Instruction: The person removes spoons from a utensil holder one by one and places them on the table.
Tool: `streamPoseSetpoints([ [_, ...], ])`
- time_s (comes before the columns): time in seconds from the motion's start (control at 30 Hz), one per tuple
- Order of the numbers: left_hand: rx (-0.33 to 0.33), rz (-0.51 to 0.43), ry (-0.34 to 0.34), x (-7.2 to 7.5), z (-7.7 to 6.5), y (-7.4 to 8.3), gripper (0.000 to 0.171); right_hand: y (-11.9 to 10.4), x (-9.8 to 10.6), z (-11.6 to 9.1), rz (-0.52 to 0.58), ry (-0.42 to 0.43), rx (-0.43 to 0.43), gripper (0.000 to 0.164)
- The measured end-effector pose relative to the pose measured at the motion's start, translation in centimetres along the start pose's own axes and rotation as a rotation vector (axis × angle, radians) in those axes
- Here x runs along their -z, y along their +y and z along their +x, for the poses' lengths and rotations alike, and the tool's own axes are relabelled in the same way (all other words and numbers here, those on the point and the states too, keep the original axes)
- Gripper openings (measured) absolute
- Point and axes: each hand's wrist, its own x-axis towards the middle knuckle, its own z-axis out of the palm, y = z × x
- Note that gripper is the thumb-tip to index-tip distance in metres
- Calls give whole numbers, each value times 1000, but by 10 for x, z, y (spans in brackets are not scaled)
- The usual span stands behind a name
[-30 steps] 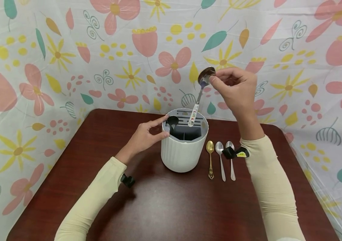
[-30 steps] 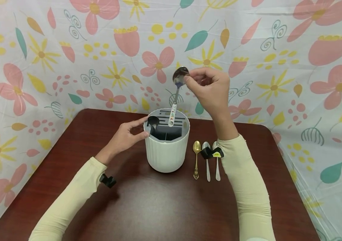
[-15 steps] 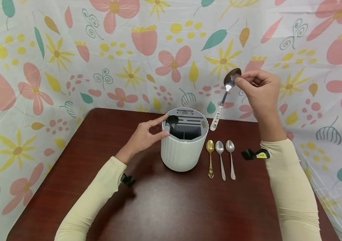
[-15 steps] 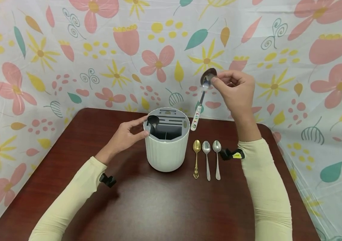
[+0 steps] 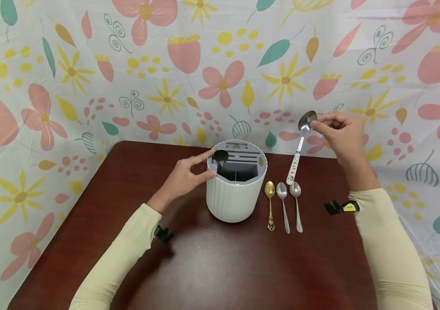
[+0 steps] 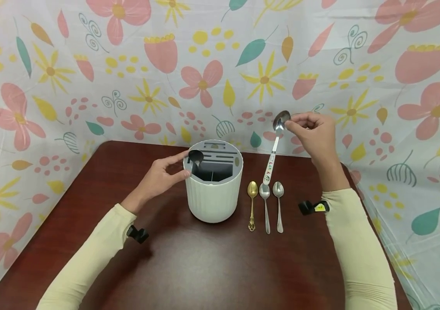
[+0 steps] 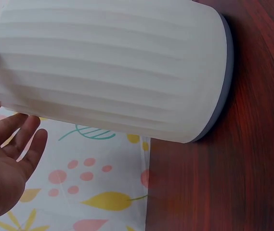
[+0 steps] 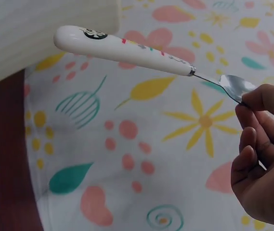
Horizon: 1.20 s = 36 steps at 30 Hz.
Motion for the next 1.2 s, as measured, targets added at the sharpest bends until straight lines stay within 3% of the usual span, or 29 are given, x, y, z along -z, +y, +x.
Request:
streamPoseSetpoints([
  [0.1,4,0,-1,0,0,0,61,9,9,-3,-63,-33,-37,10],
  [0.3,9,2,-4,0,-1,-2,61,25,23,-14,-335,-105,-142,13],
  [0.43,1,0,-5,0,0,-2,61,36,33,-21,-426,-135,-178,19],
  [0.67,9,-1,-1,0,-1,-2,61,62,52,-27,-444,-201,-194,21],
  [0.93,6,-6,-3,1,-1,0,62,80,74,-41,-524,-194,-333,29],
  [1.2,-5,-13,-1,0,-1,0,61,101,96,-52,-583,-239,-358,32],
])
